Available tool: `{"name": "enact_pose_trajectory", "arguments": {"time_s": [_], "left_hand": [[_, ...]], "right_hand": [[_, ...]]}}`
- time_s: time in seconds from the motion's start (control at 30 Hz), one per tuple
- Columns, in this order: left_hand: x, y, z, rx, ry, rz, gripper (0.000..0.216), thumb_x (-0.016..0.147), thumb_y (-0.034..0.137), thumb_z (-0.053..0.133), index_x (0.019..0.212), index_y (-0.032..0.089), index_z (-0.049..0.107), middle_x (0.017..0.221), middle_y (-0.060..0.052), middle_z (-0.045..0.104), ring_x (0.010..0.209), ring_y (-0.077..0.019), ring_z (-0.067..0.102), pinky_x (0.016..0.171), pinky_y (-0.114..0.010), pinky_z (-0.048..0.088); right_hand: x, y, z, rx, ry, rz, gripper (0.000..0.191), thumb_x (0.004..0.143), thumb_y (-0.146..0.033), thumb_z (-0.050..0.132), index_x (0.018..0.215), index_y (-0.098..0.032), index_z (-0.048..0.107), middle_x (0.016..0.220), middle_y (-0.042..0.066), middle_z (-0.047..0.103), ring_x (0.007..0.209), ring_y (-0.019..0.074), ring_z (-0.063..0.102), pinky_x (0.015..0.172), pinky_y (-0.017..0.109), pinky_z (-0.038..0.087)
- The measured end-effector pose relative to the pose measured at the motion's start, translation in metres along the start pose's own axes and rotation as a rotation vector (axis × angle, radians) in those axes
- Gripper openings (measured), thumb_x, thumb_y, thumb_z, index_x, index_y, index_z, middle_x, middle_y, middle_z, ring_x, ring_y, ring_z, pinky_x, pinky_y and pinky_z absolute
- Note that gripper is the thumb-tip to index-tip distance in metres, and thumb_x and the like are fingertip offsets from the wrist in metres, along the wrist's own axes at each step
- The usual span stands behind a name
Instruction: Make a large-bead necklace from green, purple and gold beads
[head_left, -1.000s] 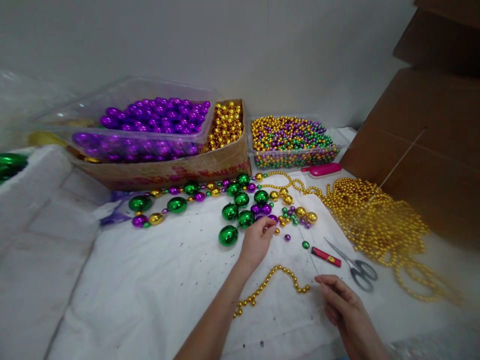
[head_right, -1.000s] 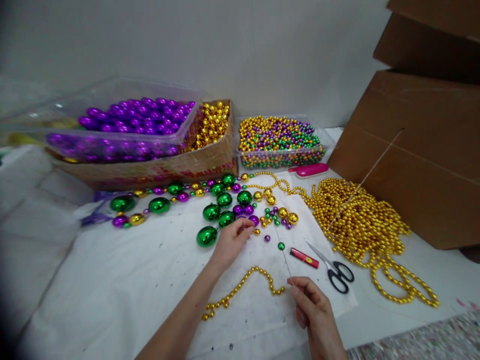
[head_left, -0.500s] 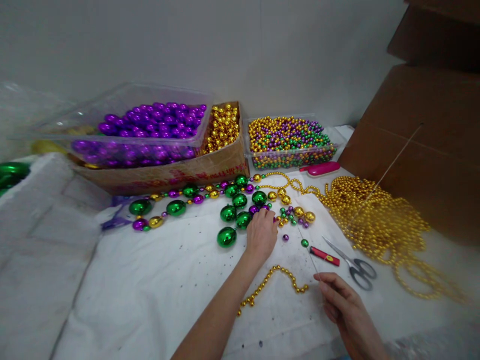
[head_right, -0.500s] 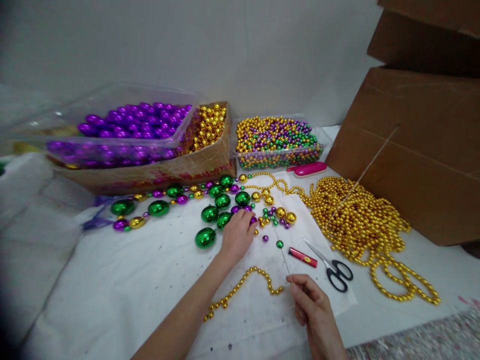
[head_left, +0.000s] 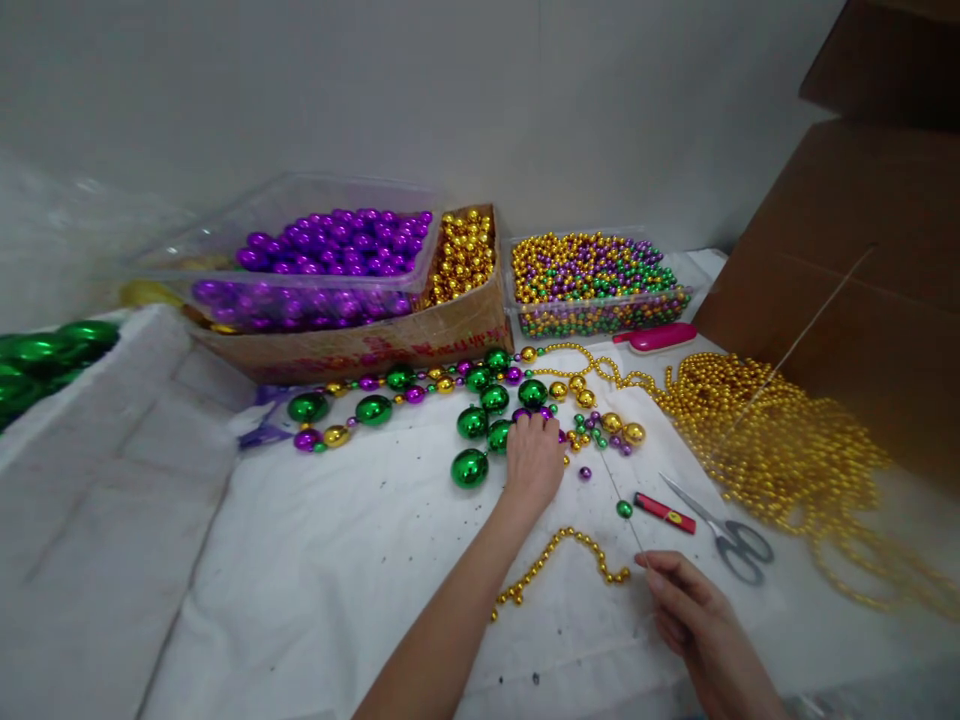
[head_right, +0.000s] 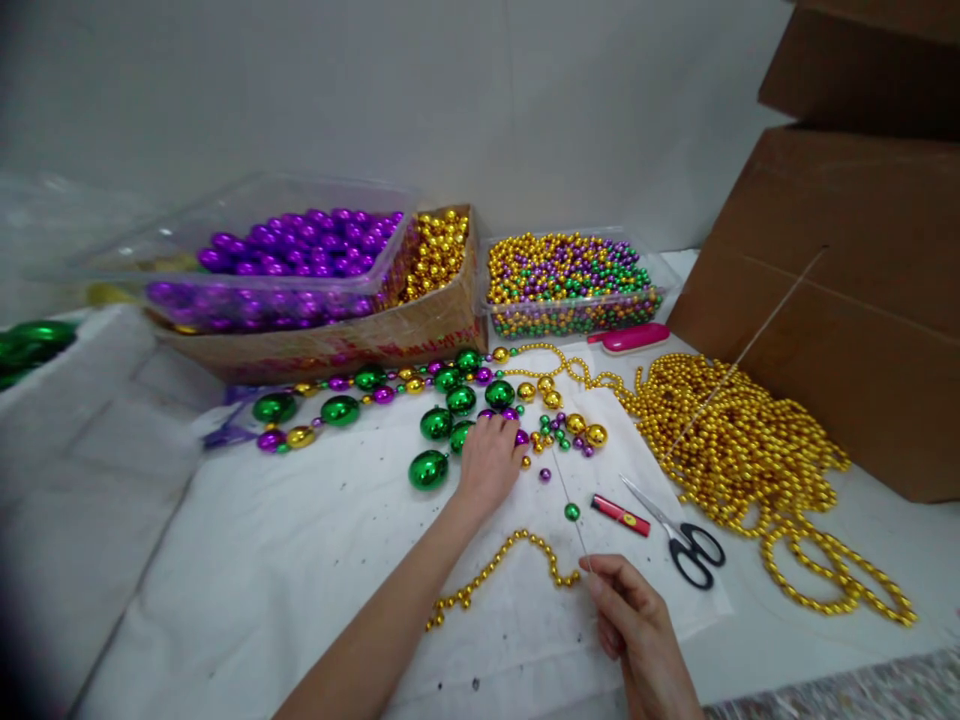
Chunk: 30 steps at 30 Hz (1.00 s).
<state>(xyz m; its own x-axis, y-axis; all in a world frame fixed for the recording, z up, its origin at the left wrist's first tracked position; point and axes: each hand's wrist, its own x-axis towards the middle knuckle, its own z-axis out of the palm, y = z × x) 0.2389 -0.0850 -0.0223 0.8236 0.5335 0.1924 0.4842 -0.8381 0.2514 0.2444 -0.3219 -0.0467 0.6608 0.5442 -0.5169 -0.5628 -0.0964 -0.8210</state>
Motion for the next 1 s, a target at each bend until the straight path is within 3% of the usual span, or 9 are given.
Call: {"name": "enact_pose_trajectory", "arguments": {"time_s": [0.27,0.67,0.83,1.0], "left_hand": [[-0.002,-0.001,0.007,0.043,-0.029,0.066,0.017,0.082,0.024,0.058,0.096,0.014,0.059,0.100,-0.015,0.056,0.096,-0.0303,0.044,0.081,-0.042,0.033],[-0.004,-0.005,0.007,0.120,-0.031,0.086,0.022,0.084,0.029,0.057,0.102,0.017,0.057,0.102,-0.009,0.056,0.095,-0.0260,0.048,0.080,-0.038,0.037],[0.007,0.011,0.003,-0.051,0.020,0.104,0.020,0.087,0.024,0.051,0.105,0.017,0.057,0.104,-0.009,0.056,0.098,-0.0242,0.050,0.084,-0.036,0.039],[0.036,0.041,0.015,-0.430,-0.111,0.163,0.036,0.086,0.012,0.045,0.120,0.021,0.052,0.120,-0.010,0.052,0.108,-0.0243,0.050,0.090,-0.036,0.039]], "right_hand": [[0.008,0.010,-0.006,0.026,0.015,0.007,0.036,0.067,-0.048,0.074,0.089,-0.020,0.066,0.057,-0.007,0.035,0.043,0.0047,0.023,0.041,0.021,0.015],[0.002,0.001,-0.003,0.032,0.021,0.010,0.034,0.071,-0.046,0.072,0.090,-0.020,0.065,0.059,-0.007,0.034,0.048,0.0055,0.024,0.043,0.021,0.016],[0.001,0.000,-0.013,0.094,0.039,-0.001,0.029,0.073,-0.041,0.073,0.092,-0.020,0.065,0.062,-0.007,0.036,0.048,0.0048,0.024,0.043,0.021,0.017],[0.000,-0.007,-0.018,0.133,0.052,-0.016,0.029,0.074,-0.040,0.072,0.093,-0.020,0.065,0.062,-0.006,0.034,0.049,0.0052,0.026,0.043,0.020,0.019]]}}
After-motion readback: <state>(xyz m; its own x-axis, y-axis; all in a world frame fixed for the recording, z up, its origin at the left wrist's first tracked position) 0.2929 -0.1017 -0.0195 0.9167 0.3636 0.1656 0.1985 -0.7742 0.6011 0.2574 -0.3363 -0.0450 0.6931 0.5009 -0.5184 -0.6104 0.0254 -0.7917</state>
